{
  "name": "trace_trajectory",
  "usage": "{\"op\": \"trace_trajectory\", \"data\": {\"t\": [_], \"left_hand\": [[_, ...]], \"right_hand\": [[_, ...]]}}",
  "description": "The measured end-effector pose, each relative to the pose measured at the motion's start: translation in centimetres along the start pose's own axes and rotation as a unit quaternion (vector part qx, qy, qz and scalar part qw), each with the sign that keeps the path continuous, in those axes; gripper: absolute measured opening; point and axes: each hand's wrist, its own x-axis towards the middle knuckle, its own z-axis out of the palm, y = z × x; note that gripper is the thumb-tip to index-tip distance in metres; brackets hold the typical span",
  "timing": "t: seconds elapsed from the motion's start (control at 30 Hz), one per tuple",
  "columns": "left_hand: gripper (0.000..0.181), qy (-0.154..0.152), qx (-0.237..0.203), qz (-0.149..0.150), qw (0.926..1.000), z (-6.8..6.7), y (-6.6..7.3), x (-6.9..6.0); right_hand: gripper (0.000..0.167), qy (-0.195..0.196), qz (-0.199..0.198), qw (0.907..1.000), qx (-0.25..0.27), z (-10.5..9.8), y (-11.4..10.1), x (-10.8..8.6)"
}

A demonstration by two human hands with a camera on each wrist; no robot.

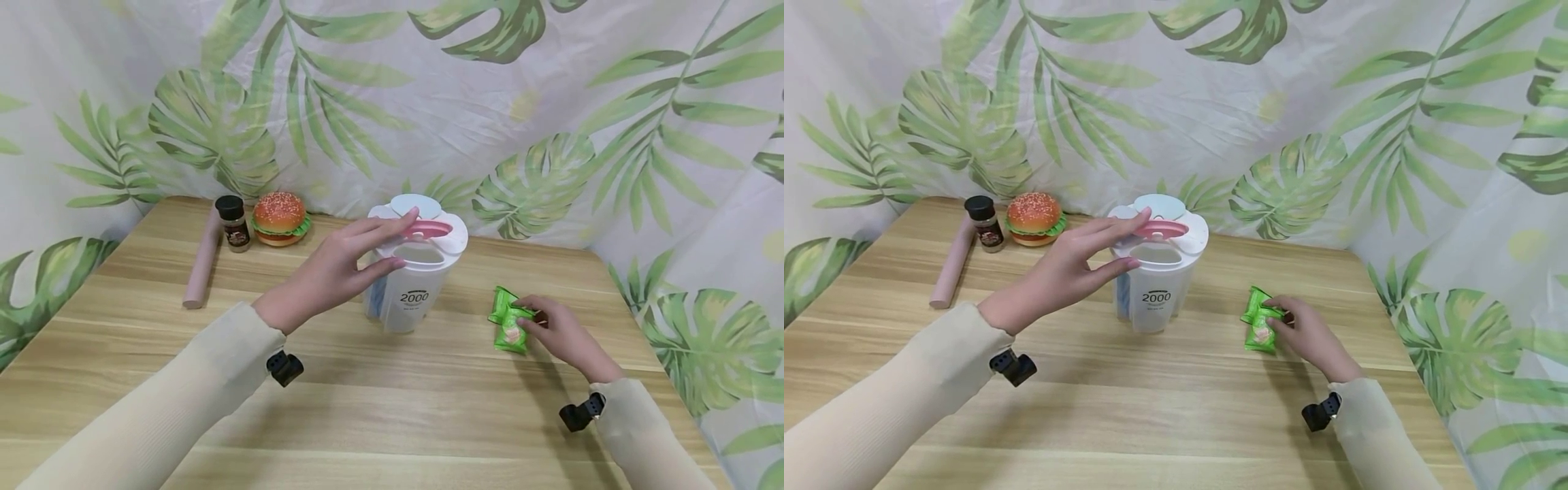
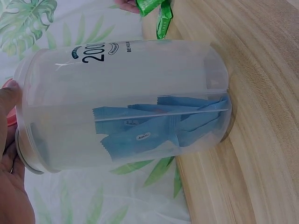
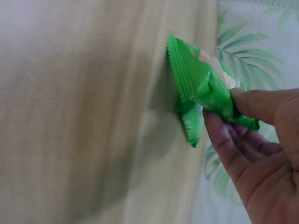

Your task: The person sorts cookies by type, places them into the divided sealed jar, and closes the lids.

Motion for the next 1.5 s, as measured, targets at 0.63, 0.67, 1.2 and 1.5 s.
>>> {"op": "trace_trajectory", "data": {"t": [0.63,0.67,1.2,1.5], "left_hand": [[0.066,0.005,-0.001,0.006,1.0,0.3,-0.2,-0.2],[0.066,0.005,-0.002,0.007,1.0,0.3,-0.2,-0.2],[0.066,-0.002,-0.004,0.008,1.0,0.2,-0.2,-0.1],[0.068,-0.005,-0.01,0.017,0.9998,0.1,-0.2,0.0]], "right_hand": [[0.036,0.167,-0.242,0.9459,0.136,-4.7,-9.9,1.5],[0.037,0.176,-0.257,0.9399,0.141,-4.9,-10.6,1.6],[0.029,0.235,-0.358,0.8879,0.169,-3.2,-17.4,5.8],[0.021,0.245,-0.359,0.8978,0.069,-1.9,-17.9,6.2]]}}
